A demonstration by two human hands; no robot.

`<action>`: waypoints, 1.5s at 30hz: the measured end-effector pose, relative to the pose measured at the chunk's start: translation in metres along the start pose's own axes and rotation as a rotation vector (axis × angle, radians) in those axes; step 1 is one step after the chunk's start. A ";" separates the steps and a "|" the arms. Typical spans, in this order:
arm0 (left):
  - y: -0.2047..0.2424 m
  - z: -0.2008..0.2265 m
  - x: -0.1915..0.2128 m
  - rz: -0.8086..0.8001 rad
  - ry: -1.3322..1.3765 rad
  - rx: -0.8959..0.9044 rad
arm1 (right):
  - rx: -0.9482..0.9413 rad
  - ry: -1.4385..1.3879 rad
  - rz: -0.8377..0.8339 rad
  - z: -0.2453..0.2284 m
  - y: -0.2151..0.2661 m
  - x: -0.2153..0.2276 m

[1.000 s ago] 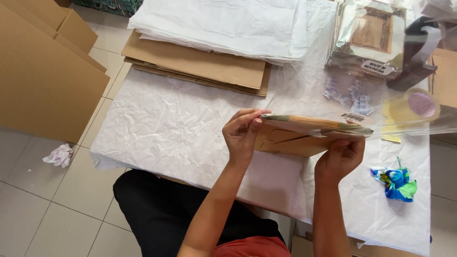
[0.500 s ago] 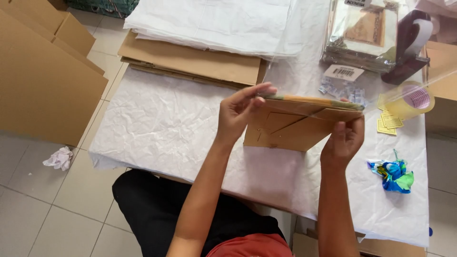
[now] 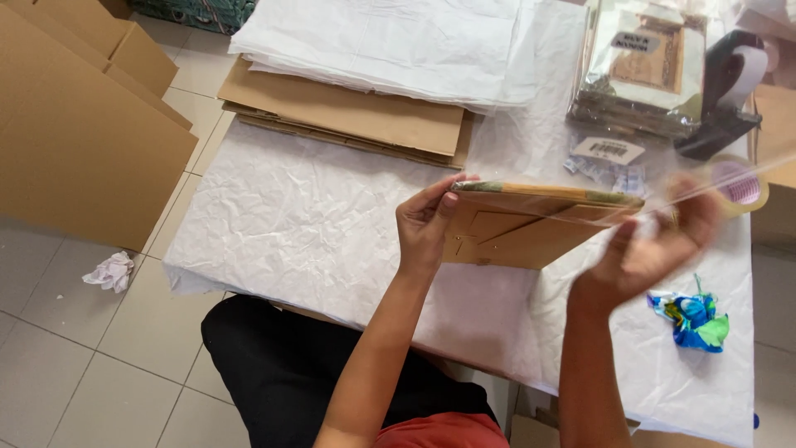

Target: The person wraps a picture frame in a plastic sleeve, secures the edge with tape, applies stickers to the back, and then places the wrapped frame onto a sheet of white tissue paper.

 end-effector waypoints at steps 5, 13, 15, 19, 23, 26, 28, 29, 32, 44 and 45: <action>-0.003 0.003 -0.002 0.028 0.098 0.001 | 0.727 0.677 -0.351 -0.123 -0.020 -0.063; -0.002 0.048 -0.004 -0.015 -0.228 -0.063 | 1.168 1.106 -0.926 -0.114 -0.054 -0.166; -0.001 0.059 -0.004 -0.033 -0.341 -0.080 | 1.176 1.150 -0.999 -0.109 -0.056 -0.172; 0.003 0.083 -0.011 -0.064 -0.617 -0.218 | 1.213 1.235 -1.086 -0.106 -0.049 -0.175; 0.007 0.095 -0.019 -0.095 -0.767 -0.369 | 1.252 1.217 -1.088 -0.113 -0.045 -0.172; 0.013 0.102 -0.026 -0.127 -0.878 -0.502 | 1.264 1.208 -1.066 -0.115 -0.044 -0.170; 0.015 0.104 -0.028 -0.131 -0.940 -0.560 | 1.282 1.195 -1.068 -0.118 -0.042 -0.170; 0.018 0.106 -0.031 -0.135 -1.001 -0.617 | 1.300 1.182 -1.073 -0.119 -0.040 -0.170; 0.020 0.106 -0.036 -0.105 -1.111 -0.736 | 1.310 1.164 -1.052 -0.124 -0.039 -0.169; 0.027 0.105 -0.041 0.027 -1.165 -0.835 | 1.337 1.172 -1.152 -0.126 -0.037 -0.169; 0.027 0.106 -0.041 0.026 -1.164 -0.834 | 1.336 1.173 -1.153 -0.127 -0.037 -0.169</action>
Point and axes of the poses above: each hand's wrist, its own y-axis away from the middle knuckle, its own x-axis out of the back of the hand, z = x × y, the point moved 9 cm from there along -y, towards the middle knuckle, and after that the axes turned 3 degrees about -z, right-handed, at the moved point
